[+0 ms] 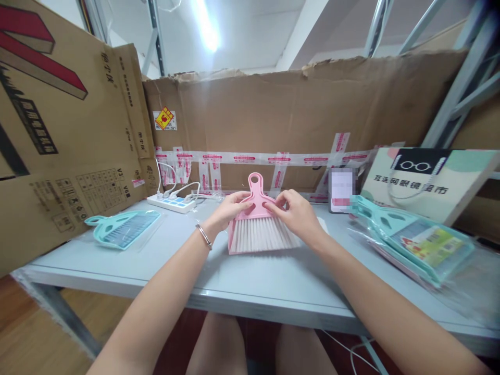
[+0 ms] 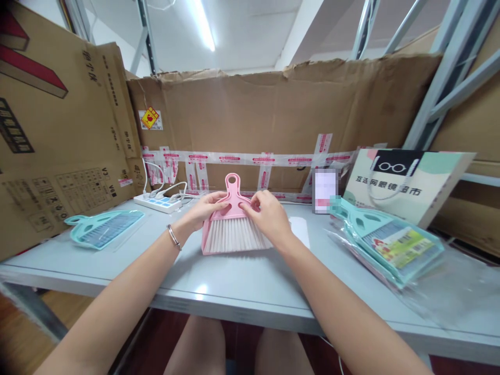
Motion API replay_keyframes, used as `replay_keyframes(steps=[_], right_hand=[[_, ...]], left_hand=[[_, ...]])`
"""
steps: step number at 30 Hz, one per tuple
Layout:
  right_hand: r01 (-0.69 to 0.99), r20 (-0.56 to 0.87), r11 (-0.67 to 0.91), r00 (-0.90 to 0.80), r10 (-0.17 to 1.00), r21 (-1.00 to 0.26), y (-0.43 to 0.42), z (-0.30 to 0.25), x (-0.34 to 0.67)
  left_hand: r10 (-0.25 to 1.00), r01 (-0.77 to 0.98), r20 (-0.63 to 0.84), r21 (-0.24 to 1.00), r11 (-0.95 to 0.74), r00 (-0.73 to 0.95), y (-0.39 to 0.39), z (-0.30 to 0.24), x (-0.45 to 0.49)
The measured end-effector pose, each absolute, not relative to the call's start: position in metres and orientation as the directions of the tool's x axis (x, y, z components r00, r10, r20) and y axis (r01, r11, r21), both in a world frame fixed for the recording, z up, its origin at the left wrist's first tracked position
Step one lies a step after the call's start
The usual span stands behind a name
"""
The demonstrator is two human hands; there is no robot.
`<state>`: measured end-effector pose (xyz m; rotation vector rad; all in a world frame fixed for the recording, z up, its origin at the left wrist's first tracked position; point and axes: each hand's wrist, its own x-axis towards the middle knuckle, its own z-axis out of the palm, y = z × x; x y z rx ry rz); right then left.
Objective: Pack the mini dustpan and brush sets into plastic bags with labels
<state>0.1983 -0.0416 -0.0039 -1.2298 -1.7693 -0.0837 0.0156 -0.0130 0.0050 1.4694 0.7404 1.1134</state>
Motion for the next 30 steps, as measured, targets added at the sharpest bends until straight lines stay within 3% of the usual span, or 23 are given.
replay_keyframes(steps=[5,13,20,26,30], right_hand=[[0.778,0.638,0.381,0.032,0.769,-0.499,-0.042,-0.007,0.197],[0.731,0.631,0.398,0.057,0.773,-0.554,-0.034,-0.009,0.202],[0.863,0.774,0.436,-0.089,0.627,-0.254,-0.044,-0.015,0.182],[0.901,0.749,0.364,-0.07,0.659,-0.236,-0.043,-0.021,0.176],[0.862,0.741,0.413,-0.067,0.668,-0.295,-0.037,-0.023,0.181]], left_hand=[[0.917,-0.156,0.246,0.966,-0.205,0.313,-0.01,0.003,0.015],[0.888,-0.147,0.304,0.952,-0.268,0.344,-0.005,-0.004,0.016],[0.884,-0.195,0.371,0.925,-0.325,0.285,-0.008,-0.009,0.03],[0.873,-0.152,0.418,0.908,-0.391,0.251,-0.011,-0.008,0.032],[0.871,-0.12,0.426,0.905,-0.408,0.246,-0.01,-0.008,0.033]])
